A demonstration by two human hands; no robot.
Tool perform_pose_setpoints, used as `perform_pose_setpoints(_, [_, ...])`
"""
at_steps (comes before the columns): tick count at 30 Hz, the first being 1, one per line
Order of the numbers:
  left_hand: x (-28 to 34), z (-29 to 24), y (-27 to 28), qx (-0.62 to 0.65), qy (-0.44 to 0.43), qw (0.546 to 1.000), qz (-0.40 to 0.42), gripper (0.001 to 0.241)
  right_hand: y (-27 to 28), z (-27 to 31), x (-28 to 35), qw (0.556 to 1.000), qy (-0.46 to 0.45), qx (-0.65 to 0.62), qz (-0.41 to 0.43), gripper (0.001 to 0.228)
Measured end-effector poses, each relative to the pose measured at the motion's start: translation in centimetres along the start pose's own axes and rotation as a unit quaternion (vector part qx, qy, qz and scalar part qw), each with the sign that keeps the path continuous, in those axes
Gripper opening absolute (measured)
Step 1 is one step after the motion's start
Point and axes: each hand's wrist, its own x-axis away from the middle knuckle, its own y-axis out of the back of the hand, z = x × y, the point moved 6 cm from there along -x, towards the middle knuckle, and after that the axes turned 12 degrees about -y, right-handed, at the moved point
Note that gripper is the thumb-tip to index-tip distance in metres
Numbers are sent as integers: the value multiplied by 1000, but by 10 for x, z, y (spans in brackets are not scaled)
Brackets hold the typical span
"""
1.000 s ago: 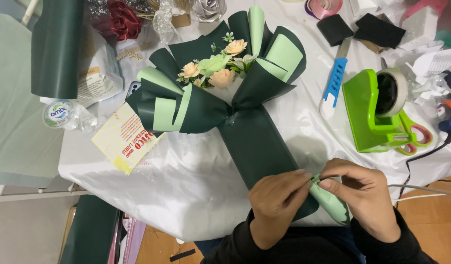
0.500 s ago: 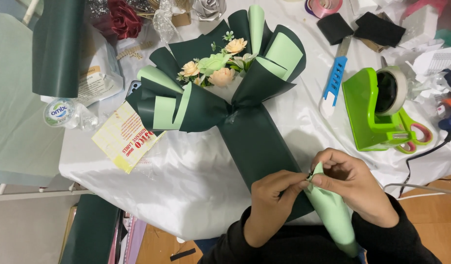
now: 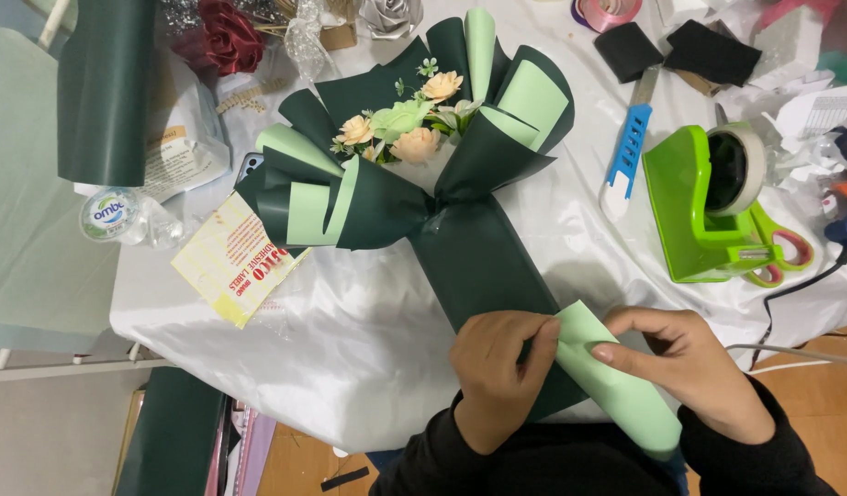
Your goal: The person wraps a flower bouquet with dark green and light green paper. They fold the paper around the stems, secure it with tape, and adjust the layers to create a finished presentation.
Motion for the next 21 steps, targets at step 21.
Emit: perform_pose_setpoints(21, [17, 7, -9, -32, -21, 999, -2, 22, -12, -8, -8, 985, 17, -157, 74, 23])
